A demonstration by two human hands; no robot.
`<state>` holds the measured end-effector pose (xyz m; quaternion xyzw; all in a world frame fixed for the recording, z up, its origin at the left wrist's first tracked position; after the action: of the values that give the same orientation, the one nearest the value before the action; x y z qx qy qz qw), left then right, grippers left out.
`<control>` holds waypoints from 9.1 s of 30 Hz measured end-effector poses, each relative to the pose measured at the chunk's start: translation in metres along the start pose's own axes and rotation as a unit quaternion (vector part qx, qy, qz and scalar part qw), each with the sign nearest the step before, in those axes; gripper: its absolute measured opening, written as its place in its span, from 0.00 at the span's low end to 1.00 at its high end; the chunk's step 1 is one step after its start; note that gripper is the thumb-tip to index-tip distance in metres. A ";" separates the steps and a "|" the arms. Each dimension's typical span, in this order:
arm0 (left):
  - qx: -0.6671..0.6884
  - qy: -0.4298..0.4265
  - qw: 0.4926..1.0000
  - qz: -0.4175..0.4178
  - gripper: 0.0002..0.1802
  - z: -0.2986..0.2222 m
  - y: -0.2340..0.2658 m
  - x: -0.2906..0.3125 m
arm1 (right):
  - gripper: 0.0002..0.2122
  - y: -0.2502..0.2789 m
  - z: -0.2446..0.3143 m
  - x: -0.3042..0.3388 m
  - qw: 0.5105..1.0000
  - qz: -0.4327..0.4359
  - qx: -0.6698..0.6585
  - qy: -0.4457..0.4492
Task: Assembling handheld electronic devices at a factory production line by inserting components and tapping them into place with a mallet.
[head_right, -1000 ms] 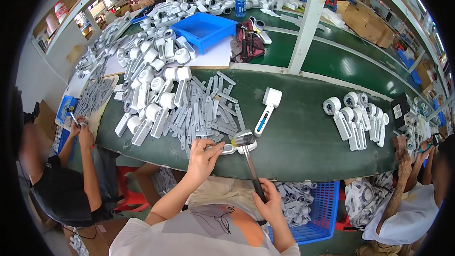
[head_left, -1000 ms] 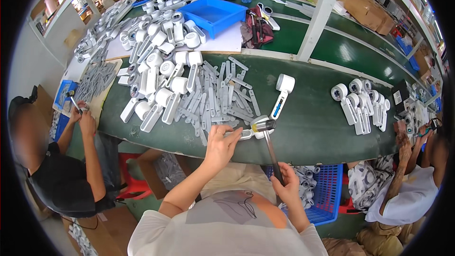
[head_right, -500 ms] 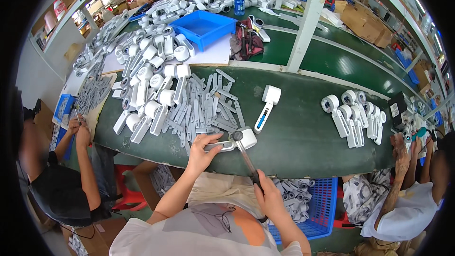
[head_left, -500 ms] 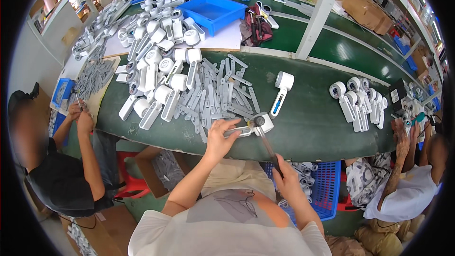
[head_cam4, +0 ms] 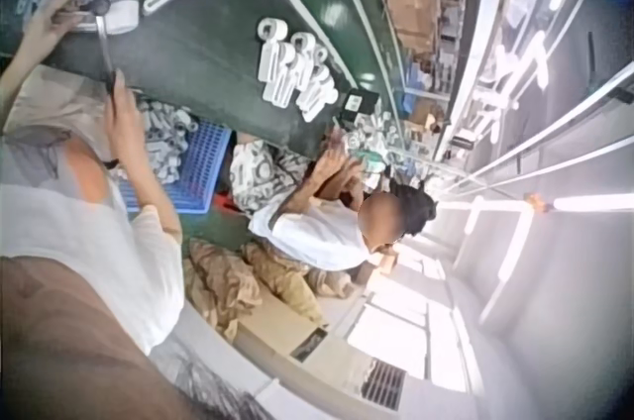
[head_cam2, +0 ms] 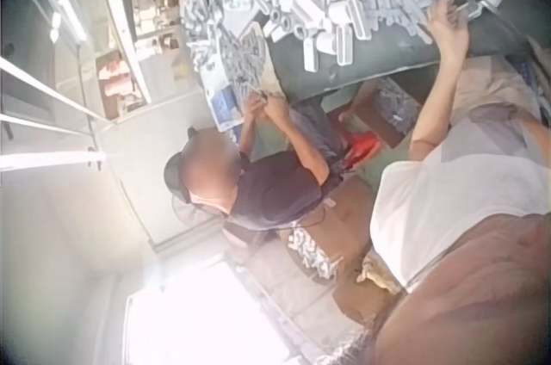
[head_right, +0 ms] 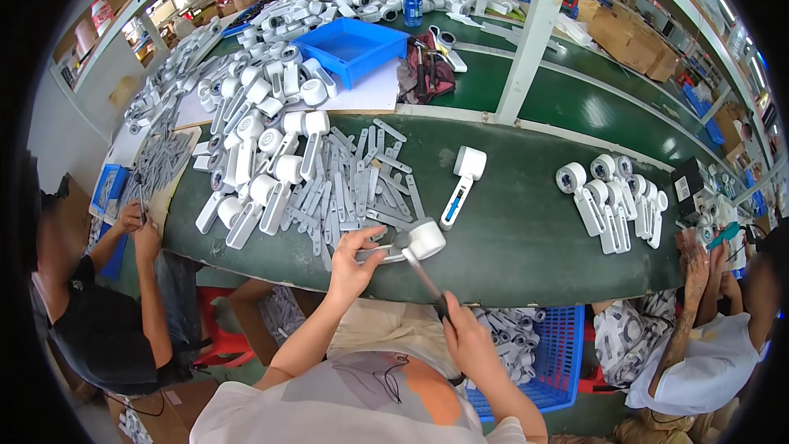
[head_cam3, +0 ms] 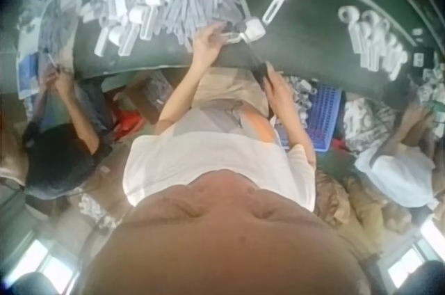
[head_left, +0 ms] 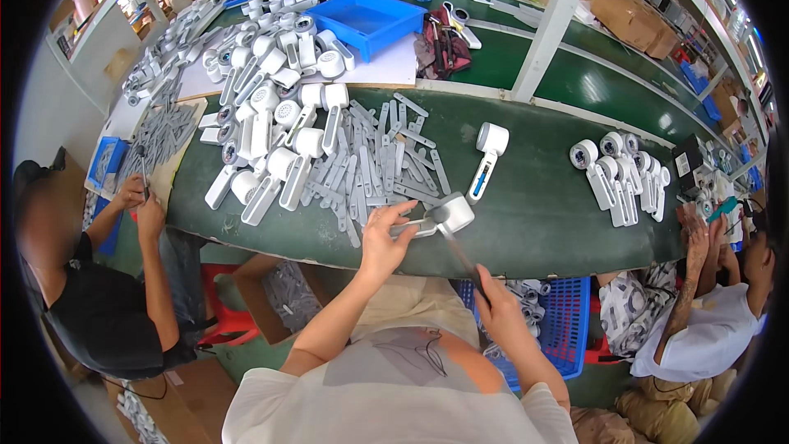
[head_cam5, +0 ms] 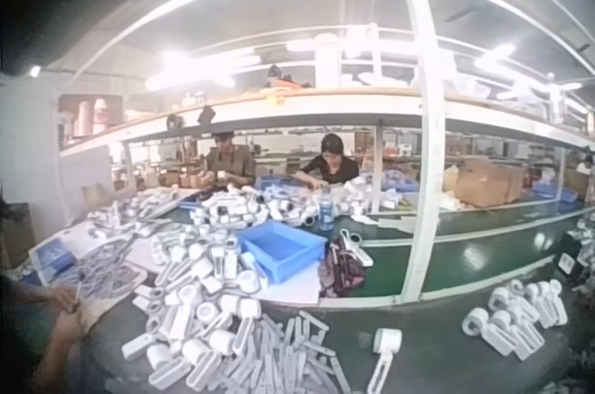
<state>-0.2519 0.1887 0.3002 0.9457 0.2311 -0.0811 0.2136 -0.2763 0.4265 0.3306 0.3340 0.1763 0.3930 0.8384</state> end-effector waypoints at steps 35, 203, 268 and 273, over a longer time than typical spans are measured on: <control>-0.079 -0.056 0.994 0.044 0.19 0.011 -0.009 0.026 | 0.24 -0.013 0.015 0.022 0.997 0.027 0.064 0.041; -0.159 -0.193 0.964 0.094 0.13 -0.043 -0.075 -0.030 | 0.23 -0.010 -0.074 0.043 0.885 -0.155 -0.425 -0.110; -0.143 -0.171 0.962 0.156 0.16 -0.033 -0.062 -0.026 | 0.22 0.018 -0.024 0.045 0.994 -0.092 0.055 -0.036; -0.237 -0.187 0.945 0.126 0.15 -0.066 -0.068 -0.023 | 0.21 0.024 -0.025 0.046 0.989 -0.140 -0.027 -0.046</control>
<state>-0.3008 0.2635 0.3402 0.8567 0.0786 -0.1721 0.4798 -0.2742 0.4840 0.3283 0.3008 0.1722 0.2607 0.9010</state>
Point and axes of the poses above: each hand's wrist, its own x-axis away from the middle knuckle, its own y-axis out of the back of the hand, z = x × y, the point moved 5 cm from there along -x, towards the middle knuckle, and after that the axes turned 11 degrees about z, right-handed, at the moved point
